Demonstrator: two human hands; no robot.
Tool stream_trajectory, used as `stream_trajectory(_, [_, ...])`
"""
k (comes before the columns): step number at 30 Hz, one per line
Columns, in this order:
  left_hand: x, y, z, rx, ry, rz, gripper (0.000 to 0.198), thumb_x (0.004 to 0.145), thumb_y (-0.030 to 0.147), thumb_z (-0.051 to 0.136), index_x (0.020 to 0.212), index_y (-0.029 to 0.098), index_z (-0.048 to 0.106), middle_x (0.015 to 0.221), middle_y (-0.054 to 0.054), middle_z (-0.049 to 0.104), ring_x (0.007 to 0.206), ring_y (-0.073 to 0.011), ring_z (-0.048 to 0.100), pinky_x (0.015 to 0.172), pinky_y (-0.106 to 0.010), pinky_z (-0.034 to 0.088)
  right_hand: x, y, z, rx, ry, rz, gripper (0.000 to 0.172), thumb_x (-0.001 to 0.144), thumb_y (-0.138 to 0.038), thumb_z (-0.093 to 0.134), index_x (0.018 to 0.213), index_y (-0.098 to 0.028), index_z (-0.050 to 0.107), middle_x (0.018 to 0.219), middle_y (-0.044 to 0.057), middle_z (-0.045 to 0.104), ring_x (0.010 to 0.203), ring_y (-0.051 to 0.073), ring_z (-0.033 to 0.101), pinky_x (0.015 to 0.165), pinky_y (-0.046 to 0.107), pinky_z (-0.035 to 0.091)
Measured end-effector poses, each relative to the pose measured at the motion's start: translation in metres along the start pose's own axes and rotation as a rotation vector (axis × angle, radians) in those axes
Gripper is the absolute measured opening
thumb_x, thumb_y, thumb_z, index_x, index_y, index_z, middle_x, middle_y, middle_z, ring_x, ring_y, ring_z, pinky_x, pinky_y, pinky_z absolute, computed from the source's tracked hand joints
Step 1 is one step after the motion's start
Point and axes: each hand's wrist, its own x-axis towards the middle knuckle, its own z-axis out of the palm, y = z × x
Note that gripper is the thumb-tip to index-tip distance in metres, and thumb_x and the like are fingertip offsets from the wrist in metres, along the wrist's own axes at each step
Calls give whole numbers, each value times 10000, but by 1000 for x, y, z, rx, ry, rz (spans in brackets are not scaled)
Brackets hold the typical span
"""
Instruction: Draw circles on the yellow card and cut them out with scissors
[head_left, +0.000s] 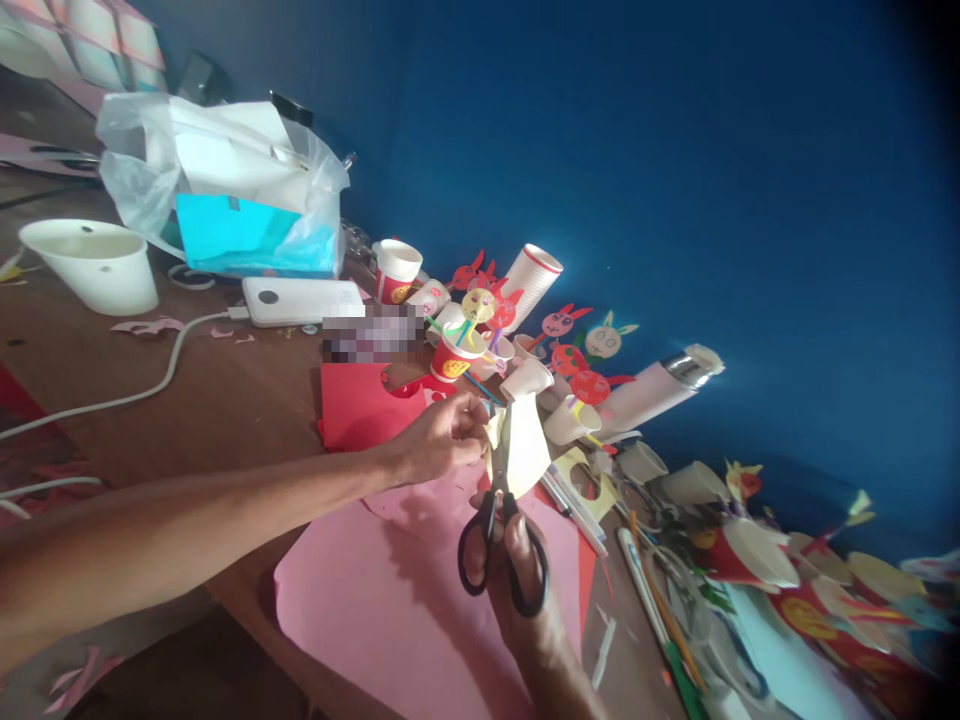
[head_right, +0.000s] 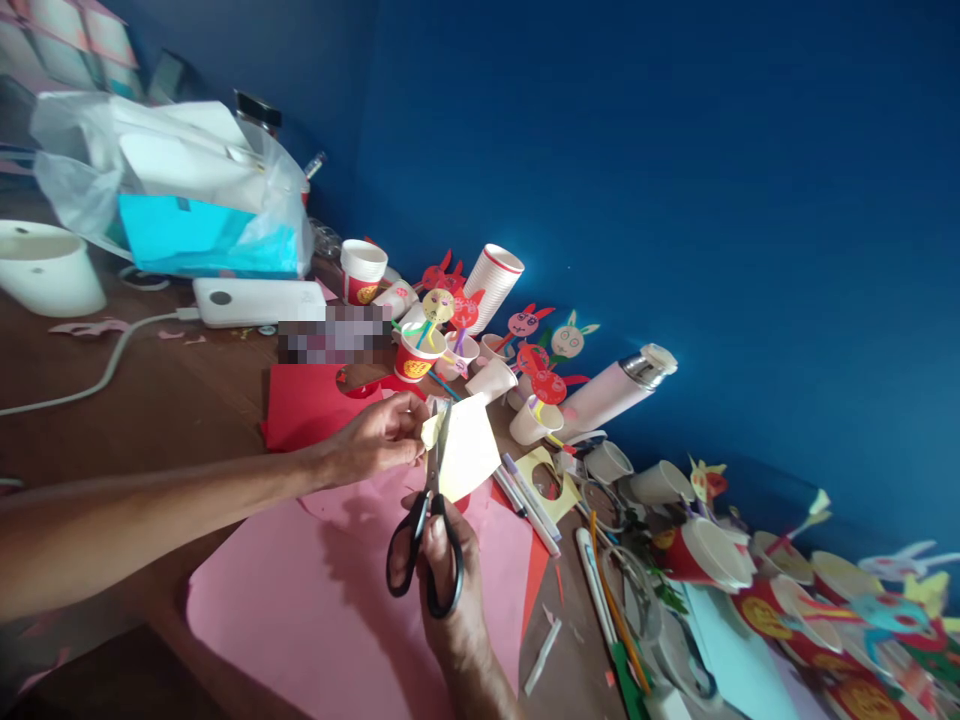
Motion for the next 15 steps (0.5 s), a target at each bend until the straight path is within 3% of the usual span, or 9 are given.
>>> stream_trajectory(4, [2,2,-4,56,-43,-2,98,628,110,529,697,161,483,650,20,550,614,-102,521,608,-237,407,0,1,-5,-40,-13,22,391,882,-515,455,995,-149,537,550,-31,489,468,104,428,465,246,286])
stream_trajectory(9, [-2,12,-5,122,-23,-94,123,608,135,502,724,147,543,636,18,523,608,-108,507,599,-238,413,1,5,-8,-53,-2,-4,358,889,-478,470,1009,-148,539,537,-37,493,470,95,415,478,239,290])
stream_trajectory(15, [-6,21,-3,164,39,-175,277,705,412,576,798,152,588,780,-21,564,758,-159,540,641,-267,455,4,3,-4,-136,15,10,416,847,-541,486,953,-143,545,503,-34,511,441,98,417,454,228,312])
